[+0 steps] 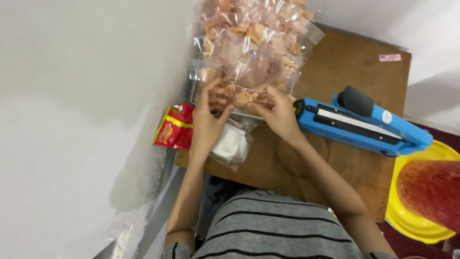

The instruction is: Using a manual impulse heat sealer to seal small plastic bags containing snacks.

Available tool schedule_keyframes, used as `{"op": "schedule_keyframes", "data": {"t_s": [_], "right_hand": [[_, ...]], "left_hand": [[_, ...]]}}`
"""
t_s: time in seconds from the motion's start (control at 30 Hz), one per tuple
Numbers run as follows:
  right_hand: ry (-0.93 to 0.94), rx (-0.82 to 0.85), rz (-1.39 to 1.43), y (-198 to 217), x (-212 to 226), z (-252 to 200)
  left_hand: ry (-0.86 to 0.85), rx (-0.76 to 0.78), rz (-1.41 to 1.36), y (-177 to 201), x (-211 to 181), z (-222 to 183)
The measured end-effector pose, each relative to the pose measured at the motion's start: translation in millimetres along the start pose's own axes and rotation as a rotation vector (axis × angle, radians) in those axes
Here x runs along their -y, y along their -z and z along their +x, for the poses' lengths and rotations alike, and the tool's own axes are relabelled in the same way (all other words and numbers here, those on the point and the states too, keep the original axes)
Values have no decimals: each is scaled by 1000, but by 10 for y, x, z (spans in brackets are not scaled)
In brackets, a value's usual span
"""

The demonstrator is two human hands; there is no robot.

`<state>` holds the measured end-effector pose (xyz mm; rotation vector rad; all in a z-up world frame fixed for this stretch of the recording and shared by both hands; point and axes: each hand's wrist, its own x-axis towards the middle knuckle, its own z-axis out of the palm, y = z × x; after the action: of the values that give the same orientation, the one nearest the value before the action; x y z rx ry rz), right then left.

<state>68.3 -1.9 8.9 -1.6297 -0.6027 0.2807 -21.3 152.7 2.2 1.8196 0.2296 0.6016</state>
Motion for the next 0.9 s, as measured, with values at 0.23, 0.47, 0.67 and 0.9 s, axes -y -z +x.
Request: {"op": "schedule_keyframes", "data": {"t_s": [0.23,0.47,0.67,0.9], "right_hand": [[1,33,-140,-209,-190,72],[5,60,-540,-253,-236,77],[-37,122,-501,-18,136,7],[-10,-32,-571,221,341,120]], "left_hand": [[27,15,46,-19,111,16],[140,23,135,-87,163,32],[120,-58,97,-125,49,27],[-133,21,98,-337,32,90]]}}
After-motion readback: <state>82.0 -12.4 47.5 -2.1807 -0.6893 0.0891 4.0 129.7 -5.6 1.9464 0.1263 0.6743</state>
